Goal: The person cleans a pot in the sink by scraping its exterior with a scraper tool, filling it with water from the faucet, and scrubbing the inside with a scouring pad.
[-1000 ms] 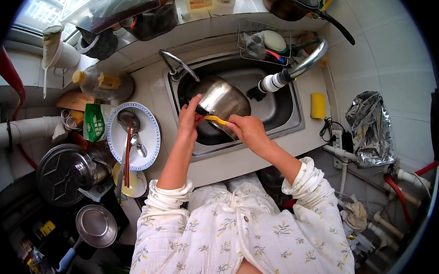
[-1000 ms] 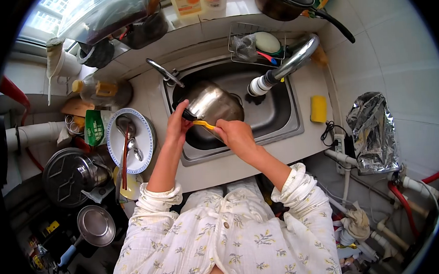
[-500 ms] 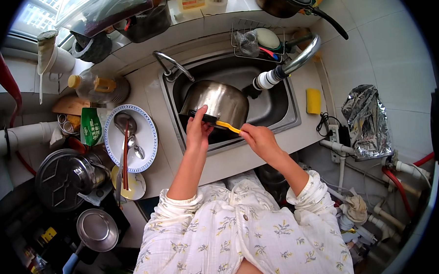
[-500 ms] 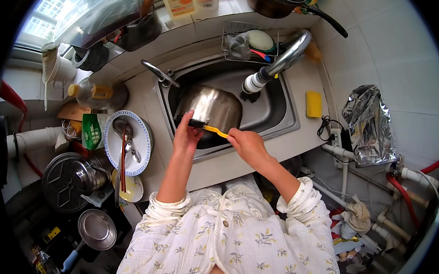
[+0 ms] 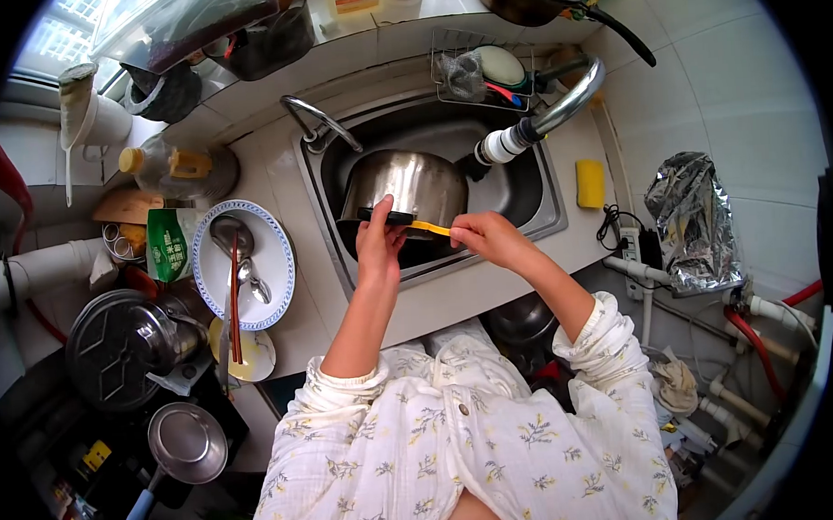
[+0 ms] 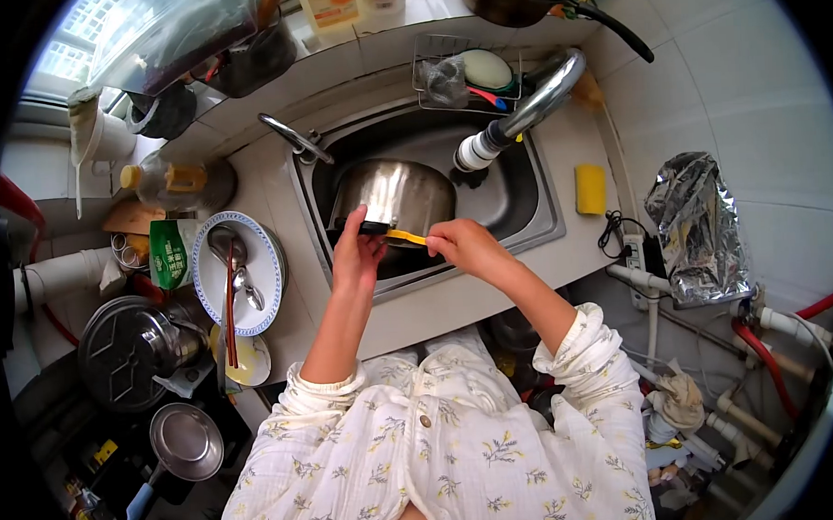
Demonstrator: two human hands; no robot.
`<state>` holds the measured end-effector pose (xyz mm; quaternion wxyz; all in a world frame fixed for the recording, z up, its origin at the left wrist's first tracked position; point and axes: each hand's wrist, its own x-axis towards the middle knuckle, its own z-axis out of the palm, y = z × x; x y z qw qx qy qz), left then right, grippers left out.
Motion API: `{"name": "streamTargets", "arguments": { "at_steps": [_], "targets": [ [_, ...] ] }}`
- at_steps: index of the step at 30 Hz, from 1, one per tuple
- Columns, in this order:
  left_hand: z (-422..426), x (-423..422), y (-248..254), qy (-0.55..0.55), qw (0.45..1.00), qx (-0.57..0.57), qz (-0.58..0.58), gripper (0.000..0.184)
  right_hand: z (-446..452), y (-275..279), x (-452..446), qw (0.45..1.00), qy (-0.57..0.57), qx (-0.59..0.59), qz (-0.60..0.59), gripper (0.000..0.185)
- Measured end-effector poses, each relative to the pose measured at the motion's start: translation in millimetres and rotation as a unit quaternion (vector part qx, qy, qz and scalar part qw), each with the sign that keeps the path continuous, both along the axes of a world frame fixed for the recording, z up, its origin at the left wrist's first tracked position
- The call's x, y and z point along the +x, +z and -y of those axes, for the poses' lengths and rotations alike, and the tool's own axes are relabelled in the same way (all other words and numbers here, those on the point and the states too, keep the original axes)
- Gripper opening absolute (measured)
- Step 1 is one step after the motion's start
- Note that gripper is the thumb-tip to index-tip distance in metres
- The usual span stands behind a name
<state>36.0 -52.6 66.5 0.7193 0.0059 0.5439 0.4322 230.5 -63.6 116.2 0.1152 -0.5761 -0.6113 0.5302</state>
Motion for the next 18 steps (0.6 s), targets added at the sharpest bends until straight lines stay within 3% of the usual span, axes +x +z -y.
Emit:
{"name": "streamTargets", "arguments": {
  "at_steps": [14,18],
  "targets": [
    [2.7,1.7,-6.3,-0.004,0.999,0.031,-0.020,0.038,-4.7,6.3,-26.4,0.995,0.000,0.085,0.043,0.021],
    [4.4,2.1,-2.0,0.003,0.999,0.035,-0.021,0.037,10.4,-2.6,1.5,0.997,-0.008,0.061,0.046,0.022]
  ]
}}
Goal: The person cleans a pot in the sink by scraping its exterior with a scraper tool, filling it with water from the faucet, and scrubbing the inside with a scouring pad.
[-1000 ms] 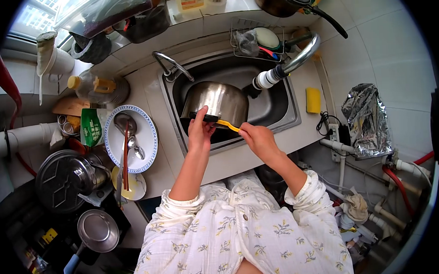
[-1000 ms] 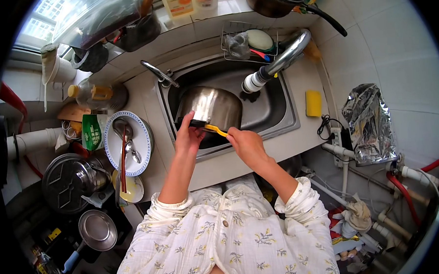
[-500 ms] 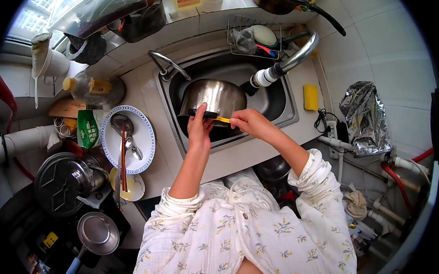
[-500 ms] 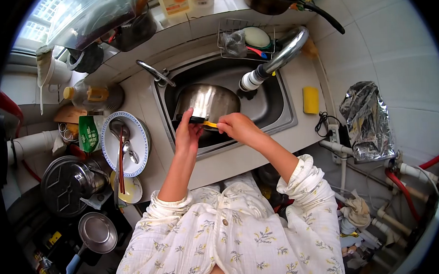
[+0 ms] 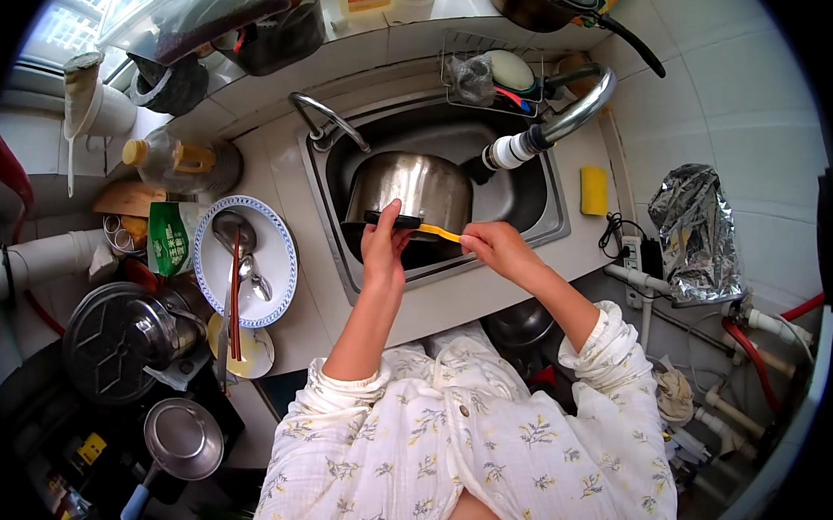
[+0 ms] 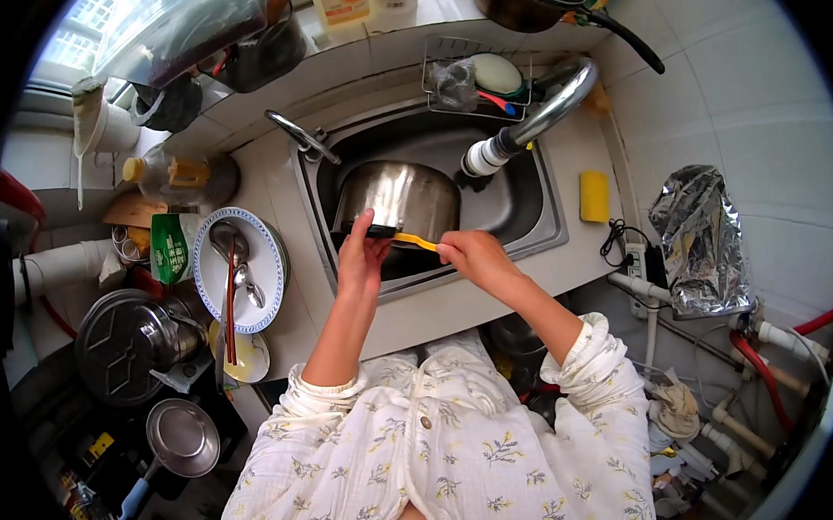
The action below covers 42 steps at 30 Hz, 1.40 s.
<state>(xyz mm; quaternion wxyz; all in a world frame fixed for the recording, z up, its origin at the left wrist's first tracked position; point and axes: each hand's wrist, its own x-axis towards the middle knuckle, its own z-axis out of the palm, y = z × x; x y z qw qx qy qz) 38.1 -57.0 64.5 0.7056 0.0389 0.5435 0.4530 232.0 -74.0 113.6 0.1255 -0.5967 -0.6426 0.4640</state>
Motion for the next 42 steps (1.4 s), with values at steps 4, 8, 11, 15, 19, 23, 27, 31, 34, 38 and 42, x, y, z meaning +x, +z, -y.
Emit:
{"name": "streamTargets", "arguments": {
  "at_steps": [4,8,11,15,19,23,27,31,34,38,42],
  "targets": [
    [-0.4,-1.5,-2.7,0.013,1.000,-0.002,-0.011,0.034,-2.4,-3.5,10.3,0.998,-0.008,-0.057,-0.036,0.023],
    [-4.1,-9.2,-6.1,0.016,1.000,-0.004,0.011,0.033,-13.9,-3.5,11.5,0.994,0.007,-0.097,-0.058,0.025],
    [-3.5,-10.2,-6.0,0.004,1.000,0.003,0.026,0.040,-7.5,-12.4,22.1,0.993,0.016,-0.089,-0.071,0.026],
    [-0.2,-6.8,-3.1,-0.001,1.000,0.009,0.022,0.040,-13.9,0.7,12.1,0.985,0.016,-0.131,-0.108,0.027],
    [-0.4,-14.4,-14.6,-0.043,0.999,0.015,0.020,0.034,-31.6,-6.7,27.0,0.987,0.063,-0.134,-0.070,0.025],
    [-4.8,-27.9,-8.3,-0.069,0.997,0.013,0.015,0.037,-38.0,3.1,47.5,0.992,0.053,-0.111,-0.039,0.021],
    [-8.8,-29.4,-9.1,-0.081,0.997,0.012,0.015,0.036,-43.0,16.3,25.2,0.992,0.123,-0.034,-0.018,0.023],
    [-11.6,-24.2,-9.9,-0.079,0.997,0.019,0.006,0.035,-55.7,8.5,19.3,0.984,0.179,-0.025,0.012,0.025],
    [-11.7,-23.1,-10.1,-0.086,0.996,0.029,0.003,0.035,-71.8,11.8,24.9,0.981,0.183,-0.054,0.032,0.026],
    [-9.3,-22.5,-13.0,-0.092,0.995,0.039,0.004,0.036,-72.8,21.2,25.6,0.983,0.159,-0.081,0.043,0.026],
    [-6.6,-25.3,-17.7,-0.081,0.996,0.035,0.005,0.036,-65.7,5.2,26.8,0.981,0.165,-0.100,0.009,0.026]
  ]
}}
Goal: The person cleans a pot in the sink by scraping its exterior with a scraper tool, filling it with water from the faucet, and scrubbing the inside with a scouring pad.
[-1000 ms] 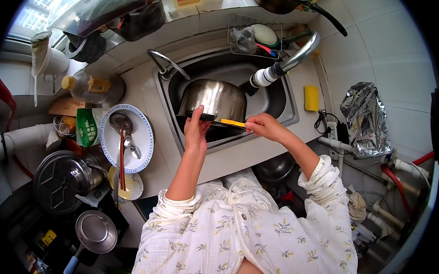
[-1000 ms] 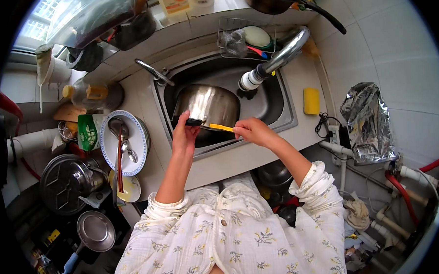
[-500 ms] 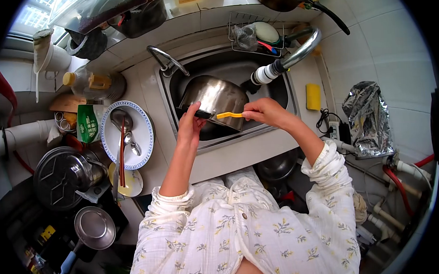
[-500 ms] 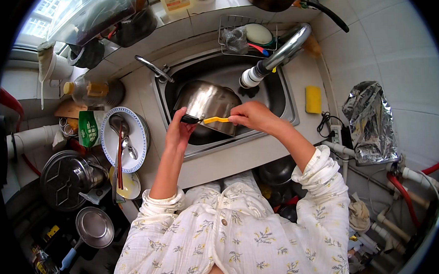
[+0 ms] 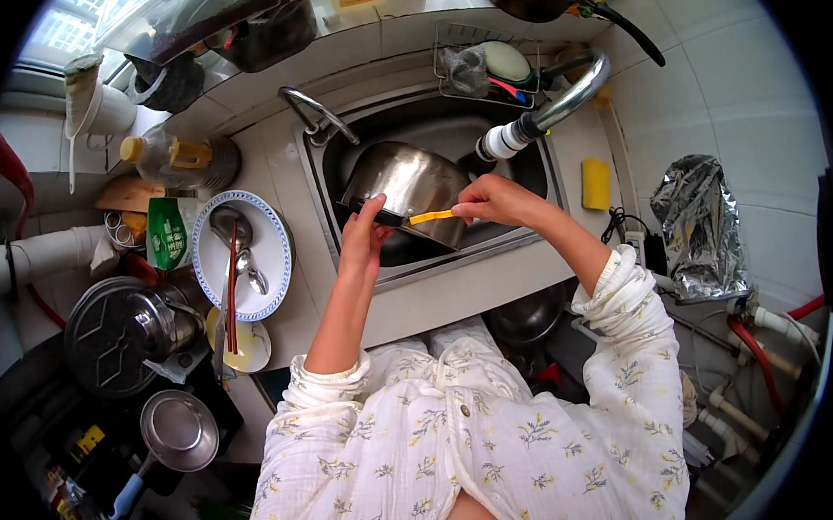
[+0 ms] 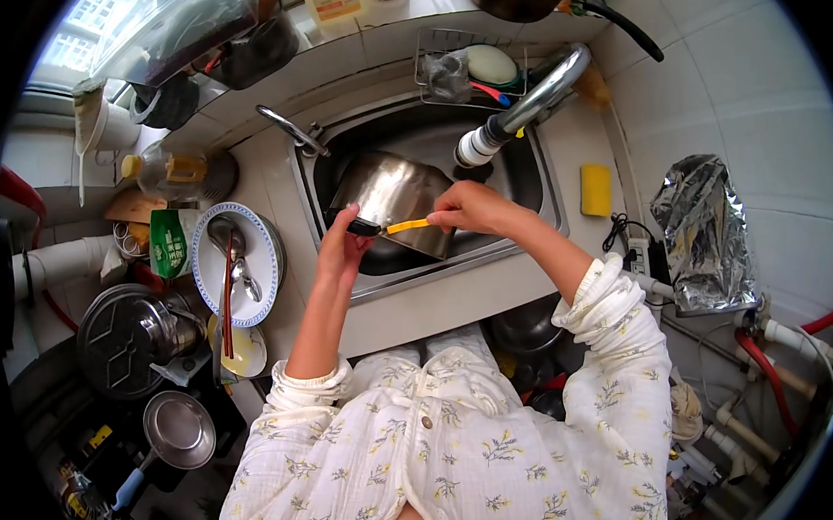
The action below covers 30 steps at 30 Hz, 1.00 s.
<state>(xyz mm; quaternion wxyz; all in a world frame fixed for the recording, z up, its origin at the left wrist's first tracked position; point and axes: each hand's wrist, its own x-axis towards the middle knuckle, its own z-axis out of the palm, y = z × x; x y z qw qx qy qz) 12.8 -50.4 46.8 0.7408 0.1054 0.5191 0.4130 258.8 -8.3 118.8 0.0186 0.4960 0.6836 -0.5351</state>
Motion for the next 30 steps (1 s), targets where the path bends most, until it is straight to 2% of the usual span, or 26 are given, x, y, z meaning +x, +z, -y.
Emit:
{"name": "streamTargets", "arguments": {
  "at_steps": [4,7,10,13,16,25,28,30],
  "targets": [
    [2.3,-0.3,0.9,-0.004,1.000,0.004,0.000,0.035,3.8,-12.1,13.9,0.998,-0.042,-0.045,-0.018,0.026],
    [-1.2,-5.2,3.4,-0.008,1.000,-0.002,-0.009,0.033,16.5,0.2,11.5,0.997,-0.047,-0.006,-0.067,0.021],
    [-9.5,-8.7,8.1,-0.019,0.999,0.002,-0.037,0.039,20.8,17.0,8.3,0.979,0.065,0.192,-0.025,0.010],
    [-16.3,-7.3,10.3,-0.049,0.997,0.012,-0.058,0.043,13.0,28.5,1.0,0.957,0.105,0.267,0.025,0.009],
    [-21.7,-7.3,17.1,-0.067,0.995,0.027,-0.062,0.043,6.1,23.0,-5.6,0.946,0.121,0.293,0.061,0.010],
    [-20.5,-8.5,22.6,-0.080,0.994,0.034,-0.068,0.040,2.1,9.3,-21.4,0.951,0.053,0.299,0.058,0.012],
    [-19.4,-10.9,26.5,-0.082,0.994,0.040,-0.066,0.039,8.9,11.1,-12.3,0.954,-0.006,0.290,0.068,0.012],
    [-18.2,-8.4,26.8,-0.081,0.994,0.040,-0.066,0.039,11.7,5.2,-15.8,0.954,0.005,0.293,0.055,0.013]
  ]
}}
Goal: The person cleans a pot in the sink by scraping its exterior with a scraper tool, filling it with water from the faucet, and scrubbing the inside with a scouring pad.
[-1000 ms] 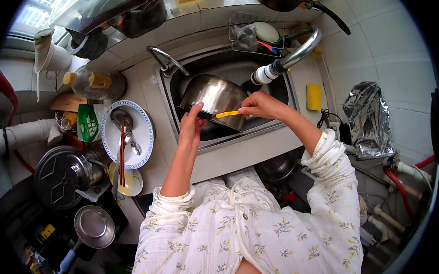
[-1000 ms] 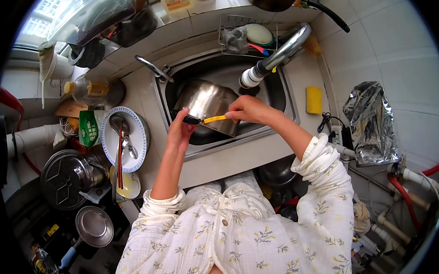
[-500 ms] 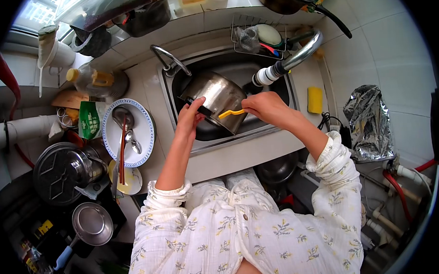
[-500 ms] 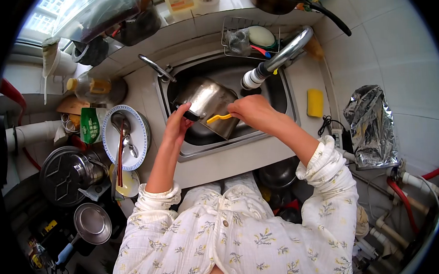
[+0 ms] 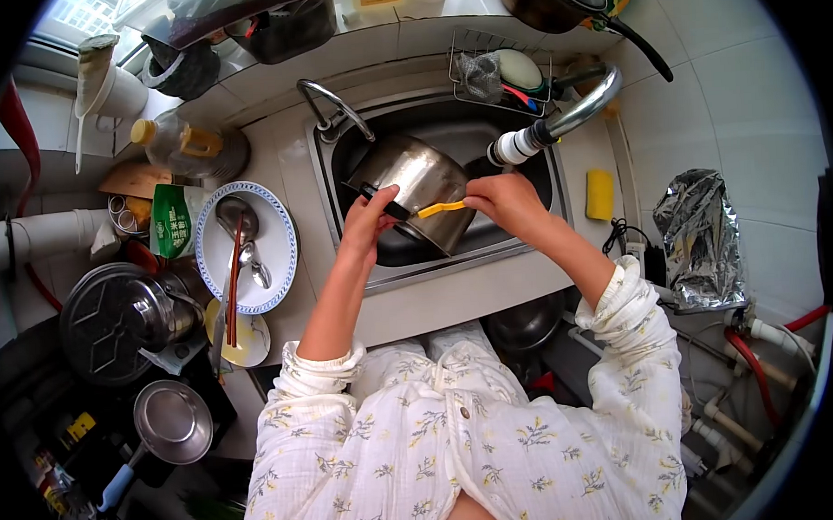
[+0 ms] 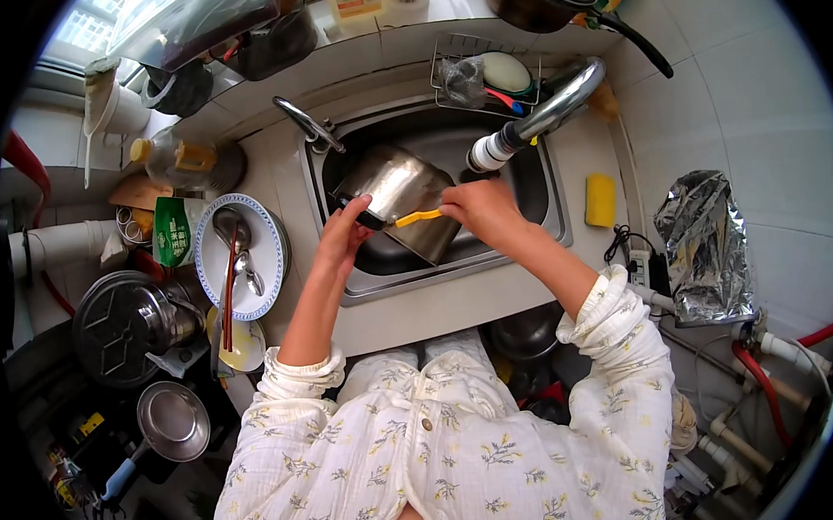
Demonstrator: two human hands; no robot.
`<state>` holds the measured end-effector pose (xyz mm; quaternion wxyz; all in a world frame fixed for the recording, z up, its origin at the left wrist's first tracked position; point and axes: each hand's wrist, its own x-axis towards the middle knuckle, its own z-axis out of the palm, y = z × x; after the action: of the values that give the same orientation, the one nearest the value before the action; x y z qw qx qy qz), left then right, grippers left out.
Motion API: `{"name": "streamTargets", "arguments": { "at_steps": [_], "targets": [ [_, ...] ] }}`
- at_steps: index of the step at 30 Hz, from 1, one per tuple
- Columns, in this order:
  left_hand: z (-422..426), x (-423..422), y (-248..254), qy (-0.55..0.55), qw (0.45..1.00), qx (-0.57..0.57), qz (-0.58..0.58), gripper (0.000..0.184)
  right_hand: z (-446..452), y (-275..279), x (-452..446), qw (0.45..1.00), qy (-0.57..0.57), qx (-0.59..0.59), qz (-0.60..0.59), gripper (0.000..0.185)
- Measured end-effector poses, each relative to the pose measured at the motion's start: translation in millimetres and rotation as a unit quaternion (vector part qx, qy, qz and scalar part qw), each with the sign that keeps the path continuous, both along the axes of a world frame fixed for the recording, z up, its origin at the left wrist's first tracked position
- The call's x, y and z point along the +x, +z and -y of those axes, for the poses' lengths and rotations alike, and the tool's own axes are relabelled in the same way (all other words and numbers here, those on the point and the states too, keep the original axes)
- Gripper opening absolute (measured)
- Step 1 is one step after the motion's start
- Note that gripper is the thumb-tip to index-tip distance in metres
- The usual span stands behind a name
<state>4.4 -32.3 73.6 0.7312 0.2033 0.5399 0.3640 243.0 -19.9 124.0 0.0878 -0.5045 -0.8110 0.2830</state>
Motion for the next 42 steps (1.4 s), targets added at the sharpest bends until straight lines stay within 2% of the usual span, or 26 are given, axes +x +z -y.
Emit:
{"name": "streamTargets", "arguments": {
  "at_steps": [4,8,11,14,20,23,27,42],
  "targets": [
    [0.6,0.5,-1.8,0.003,1.000,-0.003,-0.006,0.038,-5.2,3.5,-5.2,1.000,0.012,0.005,-0.011,0.015],
    [2.4,0.6,-4.8,0.002,1.000,0.002,-0.009,0.038,-6.6,5.3,2.1,0.999,-0.030,-0.031,0.011,0.014],
    [2.4,0.7,-10.5,0.031,0.999,-0.011,-0.017,0.038,-7.0,9.0,-7.6,1.000,0.000,-0.009,0.019,0.014],
    [3.4,-3.2,-15.2,0.015,1.000,-0.003,0.002,0.039,-7.4,5.6,2.6,0.999,-0.025,-0.021,-0.015,0.016],
    [4.1,3.6,-5.1,0.018,1.000,-0.006,-0.007,0.039,-3.0,6.7,-8.1,0.999,-0.003,-0.032,0.008,0.014],
    [6.0,0.2,-6.6,0.011,1.000,0.001,-0.001,0.039,-5.7,6.6,3.7,0.997,-0.044,-0.060,0.026,0.015],
    [7.6,4.1,-6.3,0.020,1.000,-0.005,-0.010,0.040,-1.3,0.4,-4.2,1.000,-0.013,0.000,0.014,0.015],
    [8.5,4.1,-4.1,0.013,1.000,-0.002,-0.006,0.039,4.4,-6.9,2.4,0.999,-0.027,-0.021,-0.008,0.018]
  ]
}}
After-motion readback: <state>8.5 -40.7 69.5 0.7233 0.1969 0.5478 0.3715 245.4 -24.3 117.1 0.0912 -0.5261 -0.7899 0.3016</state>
